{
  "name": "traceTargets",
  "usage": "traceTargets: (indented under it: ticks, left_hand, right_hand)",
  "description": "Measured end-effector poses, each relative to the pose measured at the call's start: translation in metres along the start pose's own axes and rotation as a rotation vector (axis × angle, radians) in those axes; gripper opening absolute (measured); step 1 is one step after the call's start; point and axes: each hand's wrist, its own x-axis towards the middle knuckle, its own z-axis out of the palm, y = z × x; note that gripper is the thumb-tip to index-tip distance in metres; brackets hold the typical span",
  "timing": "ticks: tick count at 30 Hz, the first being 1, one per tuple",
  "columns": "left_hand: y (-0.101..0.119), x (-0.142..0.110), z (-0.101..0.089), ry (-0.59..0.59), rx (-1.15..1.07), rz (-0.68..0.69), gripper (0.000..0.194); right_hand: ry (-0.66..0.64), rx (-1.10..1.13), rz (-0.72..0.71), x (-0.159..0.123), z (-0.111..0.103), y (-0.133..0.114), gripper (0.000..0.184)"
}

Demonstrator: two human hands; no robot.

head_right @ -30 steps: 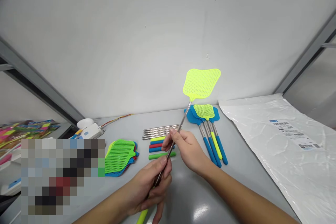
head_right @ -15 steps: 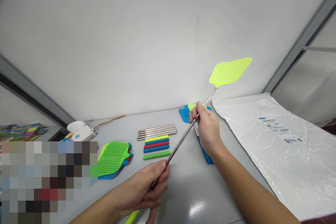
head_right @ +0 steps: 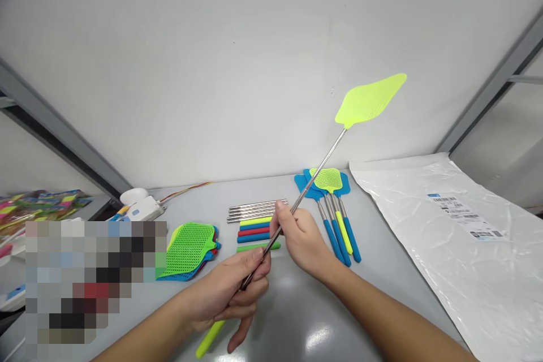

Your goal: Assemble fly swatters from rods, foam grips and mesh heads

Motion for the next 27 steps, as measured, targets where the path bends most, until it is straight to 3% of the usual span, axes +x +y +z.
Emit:
traceTargets:
  ticks: [5, 8, 17, 22, 27]
  left_hand:
    - [0.006, -0.008, 0.005, 0.017, 0.034, -0.077, 0.041]
    - [0.007, -0.01, 0.005, -0.002, 0.063, -0.125, 0.042]
    - [0.007, -0.008, -0.003, -0.047, 0.157, -0.196, 0.04]
    - [0.003, -0.004, -0.014, -0.041, 0.148, -0.213, 0.042]
    - [-0.002, 0.001, -0.021, -0.056, 0.069, -0.163, 0.039]
  right_hand:
    - [0.154, -0.056, -0.036, 0.002, -0.011, -0.011, 0.056]
    - [0.33, -0.059, -0.023, 0.007, -0.025, -0.01, 0.055]
    - [0.658, 0.265, -0.197, 0.034, -0.084, -0.017, 0.047]
    - [0.638, 0.346, -0.136, 0.04, -0.088, -0.012, 0.046]
    - [0.474, 0.34, -0.052, 0.034, -0.064, -0.003, 0.046]
